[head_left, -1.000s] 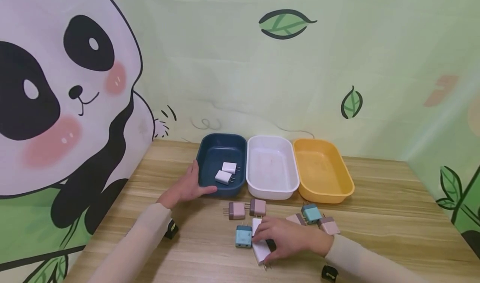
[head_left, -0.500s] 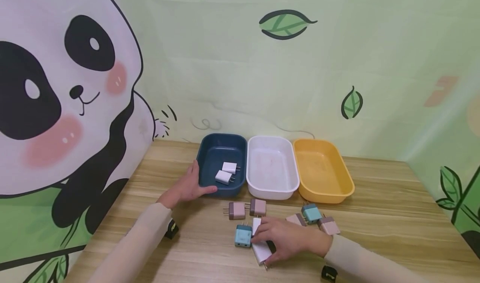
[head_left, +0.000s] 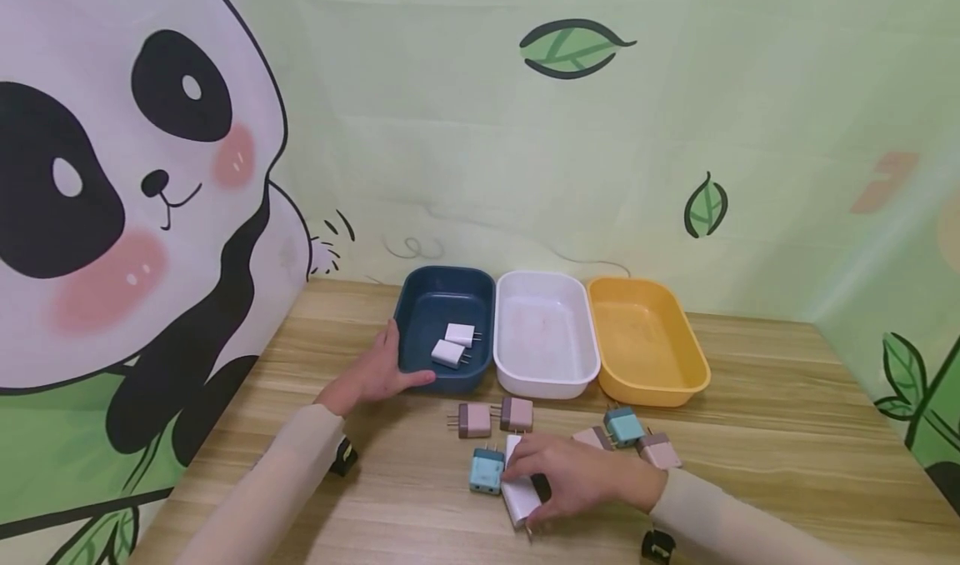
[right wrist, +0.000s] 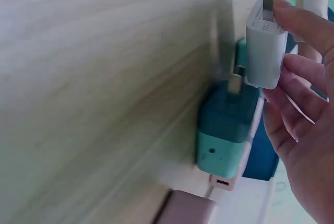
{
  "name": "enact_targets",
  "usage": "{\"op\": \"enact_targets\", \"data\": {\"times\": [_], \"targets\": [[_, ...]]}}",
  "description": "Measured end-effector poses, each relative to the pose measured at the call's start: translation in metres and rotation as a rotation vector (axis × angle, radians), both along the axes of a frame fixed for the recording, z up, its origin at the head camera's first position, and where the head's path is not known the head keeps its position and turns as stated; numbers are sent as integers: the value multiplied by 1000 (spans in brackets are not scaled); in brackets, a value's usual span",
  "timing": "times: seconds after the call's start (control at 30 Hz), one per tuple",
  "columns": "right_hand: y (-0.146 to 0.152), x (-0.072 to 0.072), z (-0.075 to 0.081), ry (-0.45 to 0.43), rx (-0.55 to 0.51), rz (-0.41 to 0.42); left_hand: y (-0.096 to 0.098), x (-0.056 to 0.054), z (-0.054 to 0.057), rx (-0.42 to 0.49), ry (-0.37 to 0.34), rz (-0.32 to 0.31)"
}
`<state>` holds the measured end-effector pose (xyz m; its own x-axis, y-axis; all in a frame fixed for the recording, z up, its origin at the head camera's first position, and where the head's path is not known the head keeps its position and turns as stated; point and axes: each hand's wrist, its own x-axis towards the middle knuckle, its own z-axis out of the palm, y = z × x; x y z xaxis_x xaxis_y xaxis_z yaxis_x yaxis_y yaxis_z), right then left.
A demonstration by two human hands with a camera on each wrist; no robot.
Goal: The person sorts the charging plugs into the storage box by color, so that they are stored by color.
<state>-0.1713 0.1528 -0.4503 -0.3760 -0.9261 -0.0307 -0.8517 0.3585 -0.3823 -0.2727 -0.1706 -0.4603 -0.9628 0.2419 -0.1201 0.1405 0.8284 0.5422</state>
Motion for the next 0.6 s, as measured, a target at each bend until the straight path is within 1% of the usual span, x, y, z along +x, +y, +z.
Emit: {"op": "enact_targets", "data": {"times": [0.2,0.33,0.5,0.6], "targets": [[-1,0,15,-55,1,-52,-1,-1,-2,-9,6,-1],[-1,-3,19,-74,-21,-80,0,-1,-2,-6,3,4],[0,-6,24,-88,-31,-147,1,0,-1,-14,9,5],[0,-9,28,-89,-49,-164,1,0,-1,-7,8,7]]}}
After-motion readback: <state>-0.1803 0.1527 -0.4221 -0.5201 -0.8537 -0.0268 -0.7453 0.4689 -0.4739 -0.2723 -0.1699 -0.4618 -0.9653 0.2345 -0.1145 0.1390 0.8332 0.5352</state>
